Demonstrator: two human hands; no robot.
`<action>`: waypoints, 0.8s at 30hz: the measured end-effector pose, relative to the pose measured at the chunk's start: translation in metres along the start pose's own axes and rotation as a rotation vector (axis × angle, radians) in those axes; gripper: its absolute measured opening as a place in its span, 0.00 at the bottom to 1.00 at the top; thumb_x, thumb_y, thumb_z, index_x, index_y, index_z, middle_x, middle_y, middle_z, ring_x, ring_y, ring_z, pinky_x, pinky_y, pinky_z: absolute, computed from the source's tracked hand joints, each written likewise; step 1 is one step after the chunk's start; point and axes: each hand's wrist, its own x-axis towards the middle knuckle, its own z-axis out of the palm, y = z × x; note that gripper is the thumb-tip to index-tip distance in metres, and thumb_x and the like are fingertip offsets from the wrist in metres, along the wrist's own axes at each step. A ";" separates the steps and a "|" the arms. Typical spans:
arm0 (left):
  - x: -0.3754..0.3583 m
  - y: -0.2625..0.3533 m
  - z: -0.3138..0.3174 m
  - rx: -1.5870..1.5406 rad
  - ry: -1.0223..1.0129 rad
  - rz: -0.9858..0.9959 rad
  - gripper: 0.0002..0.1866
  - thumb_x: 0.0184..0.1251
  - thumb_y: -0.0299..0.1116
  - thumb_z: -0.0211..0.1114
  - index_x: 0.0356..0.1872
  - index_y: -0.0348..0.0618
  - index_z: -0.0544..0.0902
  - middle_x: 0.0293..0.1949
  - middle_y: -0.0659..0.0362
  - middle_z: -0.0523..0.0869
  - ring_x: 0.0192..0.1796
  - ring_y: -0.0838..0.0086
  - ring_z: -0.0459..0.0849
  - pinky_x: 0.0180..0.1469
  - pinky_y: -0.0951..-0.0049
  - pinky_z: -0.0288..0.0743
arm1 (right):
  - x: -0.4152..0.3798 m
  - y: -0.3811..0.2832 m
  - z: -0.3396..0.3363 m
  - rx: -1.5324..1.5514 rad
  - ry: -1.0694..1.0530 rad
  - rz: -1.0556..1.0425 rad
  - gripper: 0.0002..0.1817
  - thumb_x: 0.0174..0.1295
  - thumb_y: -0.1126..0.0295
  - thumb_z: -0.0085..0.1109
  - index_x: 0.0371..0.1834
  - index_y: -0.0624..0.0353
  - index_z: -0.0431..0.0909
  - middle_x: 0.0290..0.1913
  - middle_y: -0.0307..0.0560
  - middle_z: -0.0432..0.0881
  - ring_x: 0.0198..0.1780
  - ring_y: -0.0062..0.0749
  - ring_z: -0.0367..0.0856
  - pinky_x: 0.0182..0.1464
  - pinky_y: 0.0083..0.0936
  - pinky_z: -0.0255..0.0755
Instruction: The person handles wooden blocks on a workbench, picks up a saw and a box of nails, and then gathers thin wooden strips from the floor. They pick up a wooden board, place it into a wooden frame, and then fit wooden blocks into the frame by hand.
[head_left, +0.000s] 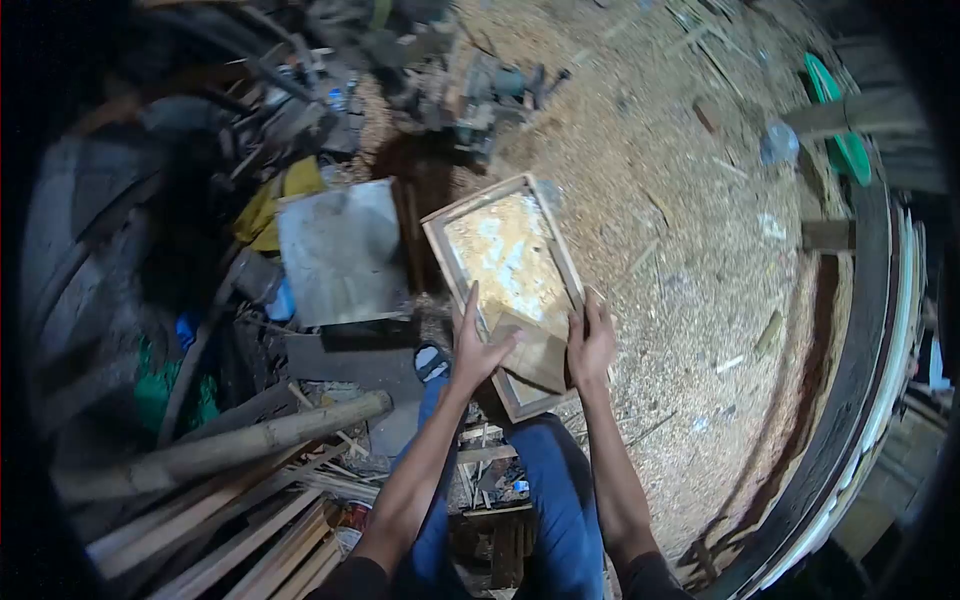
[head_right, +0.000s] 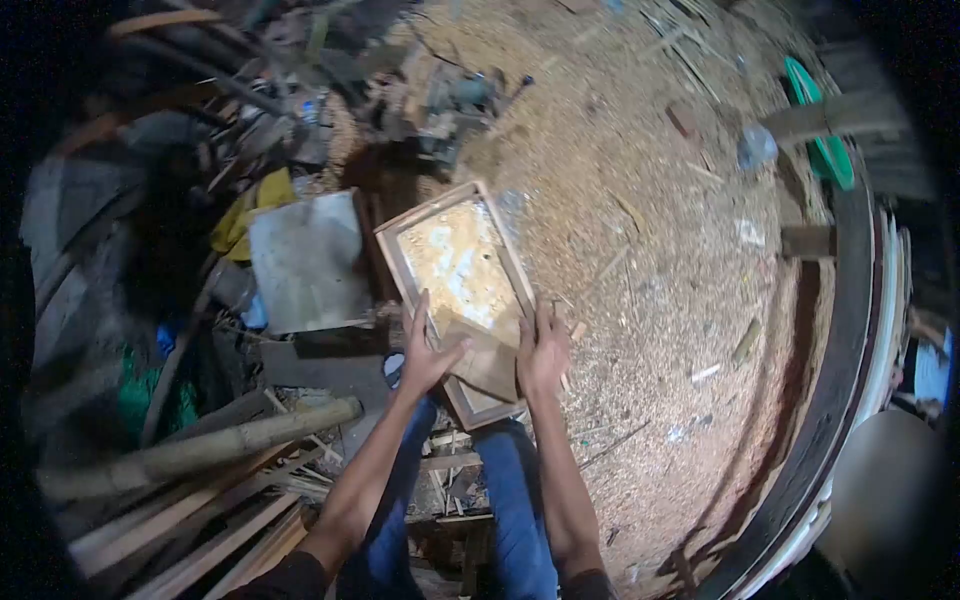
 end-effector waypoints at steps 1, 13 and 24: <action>0.000 0.012 -0.023 0.004 0.037 -0.001 0.59 0.53 0.33 0.85 0.84 0.36 0.57 0.79 0.37 0.64 0.81 0.52 0.64 0.82 0.59 0.57 | -0.007 -0.025 -0.011 0.014 -0.010 -0.033 0.27 0.74 0.64 0.61 0.76 0.50 0.75 0.60 0.67 0.80 0.56 0.61 0.81 0.59 0.47 0.77; 0.064 0.035 -0.310 0.056 0.185 -0.012 0.53 0.47 0.39 0.87 0.80 0.55 0.71 0.83 0.35 0.57 0.85 0.47 0.56 0.82 0.56 0.58 | -0.044 -0.318 0.030 0.494 -0.179 0.070 0.32 0.80 0.65 0.50 0.84 0.60 0.59 0.70 0.76 0.70 0.71 0.67 0.70 0.75 0.48 0.61; 0.082 -0.009 -0.325 0.084 0.287 -0.005 0.57 0.48 0.42 0.88 0.82 0.49 0.66 0.84 0.39 0.55 0.83 0.47 0.60 0.80 0.54 0.63 | -0.022 -0.308 0.125 0.365 -0.197 -0.013 0.33 0.81 0.66 0.49 0.85 0.66 0.54 0.49 0.64 0.79 0.48 0.53 0.78 0.57 0.45 0.72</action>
